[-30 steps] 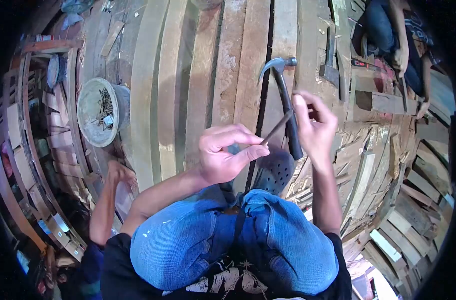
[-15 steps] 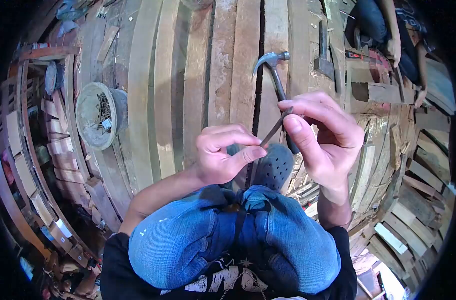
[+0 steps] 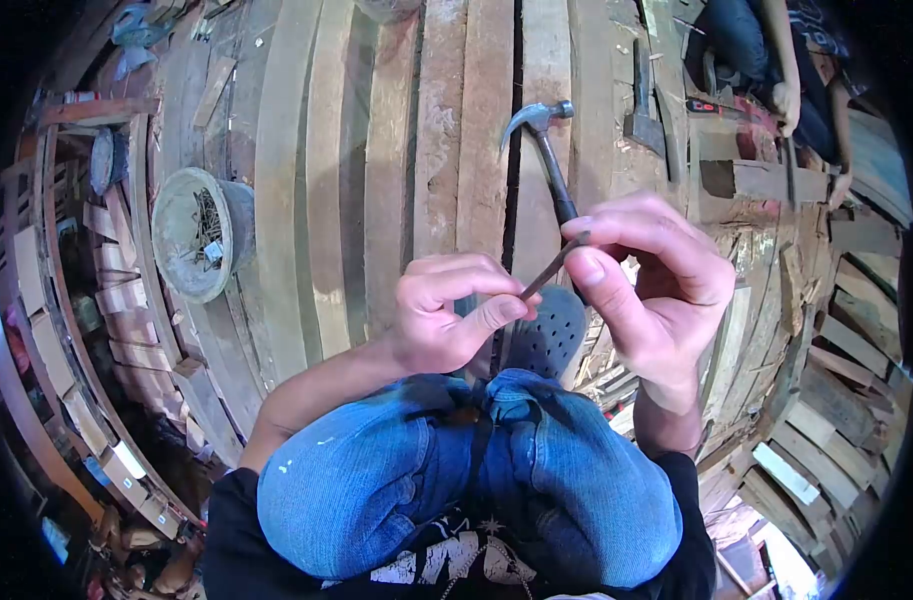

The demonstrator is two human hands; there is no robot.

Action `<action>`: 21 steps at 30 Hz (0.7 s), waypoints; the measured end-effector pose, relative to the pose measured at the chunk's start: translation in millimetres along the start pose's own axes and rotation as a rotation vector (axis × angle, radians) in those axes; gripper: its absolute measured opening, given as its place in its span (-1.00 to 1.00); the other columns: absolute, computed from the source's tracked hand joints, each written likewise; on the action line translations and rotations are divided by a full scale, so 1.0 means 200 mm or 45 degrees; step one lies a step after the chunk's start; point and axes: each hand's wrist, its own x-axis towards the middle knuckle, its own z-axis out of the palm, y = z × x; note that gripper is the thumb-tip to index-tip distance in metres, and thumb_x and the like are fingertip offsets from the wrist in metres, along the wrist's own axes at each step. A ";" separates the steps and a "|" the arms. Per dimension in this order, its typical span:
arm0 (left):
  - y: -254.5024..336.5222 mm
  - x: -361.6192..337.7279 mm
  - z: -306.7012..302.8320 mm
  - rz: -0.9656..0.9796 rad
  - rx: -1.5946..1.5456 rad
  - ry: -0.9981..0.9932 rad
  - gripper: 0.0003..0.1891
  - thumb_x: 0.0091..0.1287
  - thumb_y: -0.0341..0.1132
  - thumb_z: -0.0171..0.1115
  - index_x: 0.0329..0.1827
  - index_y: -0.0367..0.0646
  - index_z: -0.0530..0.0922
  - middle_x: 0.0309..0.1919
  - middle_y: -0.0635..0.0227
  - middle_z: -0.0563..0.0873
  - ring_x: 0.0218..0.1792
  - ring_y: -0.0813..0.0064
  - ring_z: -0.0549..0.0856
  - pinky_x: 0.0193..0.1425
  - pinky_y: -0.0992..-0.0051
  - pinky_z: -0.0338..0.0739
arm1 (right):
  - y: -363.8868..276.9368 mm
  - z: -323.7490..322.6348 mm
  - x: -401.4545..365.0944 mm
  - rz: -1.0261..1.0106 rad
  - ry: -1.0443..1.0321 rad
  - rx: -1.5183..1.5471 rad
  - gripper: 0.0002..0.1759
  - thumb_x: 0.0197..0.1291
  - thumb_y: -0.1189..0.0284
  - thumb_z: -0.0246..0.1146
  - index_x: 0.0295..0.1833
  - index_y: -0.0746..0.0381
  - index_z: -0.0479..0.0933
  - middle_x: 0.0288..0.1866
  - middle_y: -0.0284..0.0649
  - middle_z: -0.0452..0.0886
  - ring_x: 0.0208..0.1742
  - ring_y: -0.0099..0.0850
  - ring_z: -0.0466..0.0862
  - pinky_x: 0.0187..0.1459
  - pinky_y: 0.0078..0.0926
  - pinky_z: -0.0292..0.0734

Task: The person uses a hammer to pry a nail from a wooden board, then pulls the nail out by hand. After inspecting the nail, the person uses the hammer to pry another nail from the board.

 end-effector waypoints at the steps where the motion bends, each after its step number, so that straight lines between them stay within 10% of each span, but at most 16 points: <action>1: 0.01 0.00 0.00 -0.016 0.005 -0.013 -0.92 0.28 -0.49 0.36 -0.27 -0.35 0.70 -0.38 0.17 0.79 -0.37 0.39 0.78 -0.28 0.49 0.63 | -0.01 0.00 0.00 0.074 -0.009 0.024 -0.75 -0.02 0.56 0.49 -0.16 0.33 0.71 -0.36 -0.23 0.69 -0.38 -0.55 0.64 -0.47 -0.69 0.40; 21: 0.03 0.01 0.01 -0.068 0.008 -0.097 -0.87 0.35 -0.40 0.31 -0.26 -0.29 0.72 -0.41 0.25 0.79 -0.40 0.46 0.75 -0.32 0.51 0.58 | 0.02 0.02 -0.01 0.002 0.022 0.003 -0.89 0.03 0.57 0.45 -0.29 0.33 0.69 -0.42 -0.22 0.69 -0.47 -0.56 0.61 -0.52 -0.66 0.37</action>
